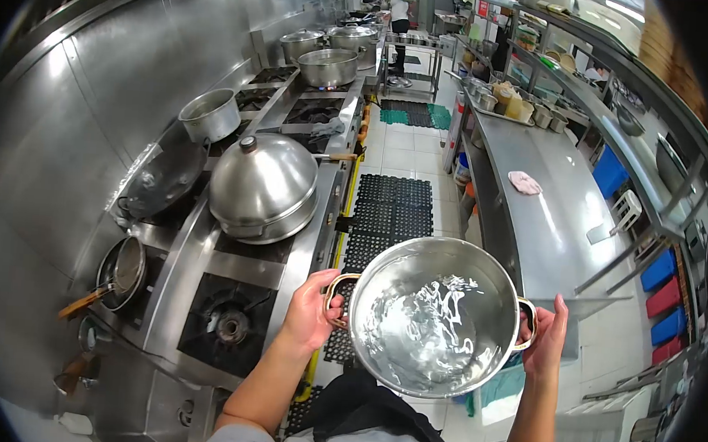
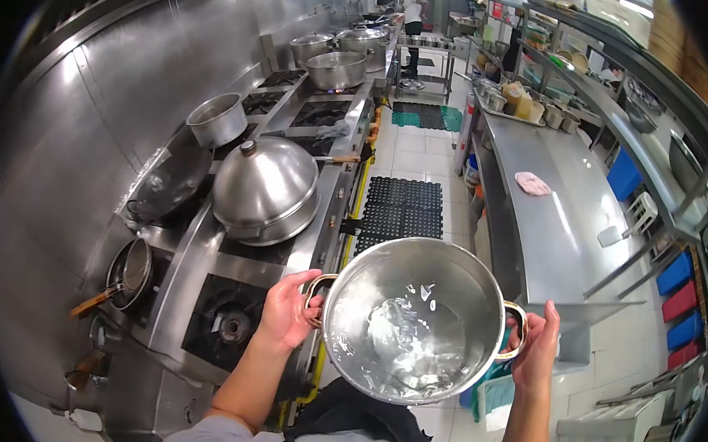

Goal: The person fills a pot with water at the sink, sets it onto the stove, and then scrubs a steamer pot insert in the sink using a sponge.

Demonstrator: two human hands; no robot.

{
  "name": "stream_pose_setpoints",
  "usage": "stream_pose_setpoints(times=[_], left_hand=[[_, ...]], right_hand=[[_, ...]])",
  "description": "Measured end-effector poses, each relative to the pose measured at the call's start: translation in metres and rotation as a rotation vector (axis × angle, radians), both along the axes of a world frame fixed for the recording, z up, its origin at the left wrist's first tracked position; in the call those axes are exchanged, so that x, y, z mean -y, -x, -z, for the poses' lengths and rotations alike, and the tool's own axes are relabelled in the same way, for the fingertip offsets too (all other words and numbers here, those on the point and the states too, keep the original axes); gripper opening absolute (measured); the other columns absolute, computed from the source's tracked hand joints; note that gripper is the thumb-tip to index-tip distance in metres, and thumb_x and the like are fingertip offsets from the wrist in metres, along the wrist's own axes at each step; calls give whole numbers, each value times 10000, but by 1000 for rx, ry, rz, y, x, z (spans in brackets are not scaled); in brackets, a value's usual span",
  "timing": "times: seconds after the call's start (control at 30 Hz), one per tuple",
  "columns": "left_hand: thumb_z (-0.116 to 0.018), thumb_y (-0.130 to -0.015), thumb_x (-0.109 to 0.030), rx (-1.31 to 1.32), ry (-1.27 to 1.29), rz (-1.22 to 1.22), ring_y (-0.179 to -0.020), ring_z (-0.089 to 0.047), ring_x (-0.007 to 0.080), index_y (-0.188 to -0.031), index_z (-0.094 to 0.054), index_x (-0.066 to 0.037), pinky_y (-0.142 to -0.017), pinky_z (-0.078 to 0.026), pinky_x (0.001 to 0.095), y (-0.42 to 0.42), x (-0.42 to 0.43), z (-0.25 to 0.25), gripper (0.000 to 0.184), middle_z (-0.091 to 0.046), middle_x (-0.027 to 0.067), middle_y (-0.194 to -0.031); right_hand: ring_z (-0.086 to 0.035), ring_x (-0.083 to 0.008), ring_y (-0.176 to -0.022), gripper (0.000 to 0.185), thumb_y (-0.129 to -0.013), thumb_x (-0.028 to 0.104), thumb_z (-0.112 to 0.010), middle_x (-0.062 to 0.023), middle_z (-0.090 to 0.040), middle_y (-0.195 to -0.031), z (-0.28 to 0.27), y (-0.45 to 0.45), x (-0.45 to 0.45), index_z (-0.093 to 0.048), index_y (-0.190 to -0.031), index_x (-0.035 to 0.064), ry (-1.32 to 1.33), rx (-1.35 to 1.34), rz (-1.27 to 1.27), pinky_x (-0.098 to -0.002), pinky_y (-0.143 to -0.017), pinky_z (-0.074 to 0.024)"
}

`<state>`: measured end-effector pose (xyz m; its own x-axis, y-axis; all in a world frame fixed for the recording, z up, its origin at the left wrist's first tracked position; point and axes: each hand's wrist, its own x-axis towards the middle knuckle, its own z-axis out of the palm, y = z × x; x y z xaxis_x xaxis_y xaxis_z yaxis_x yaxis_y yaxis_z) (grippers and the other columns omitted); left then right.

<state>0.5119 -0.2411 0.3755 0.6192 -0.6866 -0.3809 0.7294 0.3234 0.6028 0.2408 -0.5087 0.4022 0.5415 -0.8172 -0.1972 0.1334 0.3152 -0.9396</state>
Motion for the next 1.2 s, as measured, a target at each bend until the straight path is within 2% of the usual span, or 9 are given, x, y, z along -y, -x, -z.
stream_pose_setpoints(times=[0.2,0.27,0.33,0.7,0.8,0.9,1.0,1.13,1.2], left_hand=[[-583,-934,-204,10,104,48,-635,-523,116,-1150,-546,-84,-523,-433,240,-85,121,13,251,-595,49,-857],[-575,-940,-189,23,96,62,-626,-522,105,-1157,-538,-81,-522,-434,214,-119,166,11,245,-559,29,-804],[-655,-914,-240,58,96,148,-540,-463,84,-1164,-493,-126,-541,-500,312,-162,212,14,320,-495,-5,-727],[-608,-941,-279,53,27,108,-553,-434,95,-1106,-573,-134,-591,-496,347,-370,420,8,222,-492,-4,-724],[-568,-939,-286,49,7,49,-558,-417,102,-1104,-619,-115,-569,-434,313,-426,464,1,243,-509,3,-715],[-577,-928,-293,52,28,-37,-551,-398,97,-1087,-624,-109,-568,-422,304,-482,497,9,248,-489,-5,-698],[-587,-915,-307,56,48,-147,-543,-384,93,-1089,-620,-98,-566,-417,293,-538,524,14,274,-477,-7,-712],[-614,-925,-268,89,12,-354,-535,-429,89,-1172,-532,-80,-593,-538,383,-614,550,6,321,-467,4,-720],[-614,-925,-268,145,31,-450,-538,-435,92,-1182,-534,-84,-594,-538,385,-653,561,8,326,-467,11,-716]], right_hand=[[-376,-102,-404,731,-955,677,-360,5,-439,-475,10,-63,108,-616,-725,32,-39,60,1,-234,-410,-273],[-354,-93,-411,696,-975,646,-360,24,-425,-481,8,-94,144,-599,-707,50,-9,40,7,-235,-412,-259],[-350,-83,-420,684,-978,640,-368,29,-429,-485,1,-131,177,-597,-706,56,-13,41,72,-232,-418,-256],[-354,-68,-421,700,-977,644,-377,23,-483,-520,-1,-358,404,-638,-724,46,12,26,105,-226,-408,-257],[-353,-78,-420,684,-971,646,-384,21,-468,-509,-6,-436,470,-604,-680,68,49,15,-29,-233,-412,-255],[-418,-120,-431,657,-953,642,-433,-15,-511,-555,7,-520,551,-619,-762,41,34,28,-225,-262,-400,-359],[-383,-100,-420,701,-944,691,-382,20,-466,-502,-9,-631,582,-594,-658,87,93,-88,-166,-234,-434,-285],[-407,-88,-429,720,-939,693,-391,8,-563,-547,-11,-753,640,-649,-723,56,86,-52,-473,-228,-439,-298],[-393,-94,-426,727,-936,697,-388,18,-525,-524,-8,-816,650,-638,-713,53,80,-52,-333,-232,-439,-299]])
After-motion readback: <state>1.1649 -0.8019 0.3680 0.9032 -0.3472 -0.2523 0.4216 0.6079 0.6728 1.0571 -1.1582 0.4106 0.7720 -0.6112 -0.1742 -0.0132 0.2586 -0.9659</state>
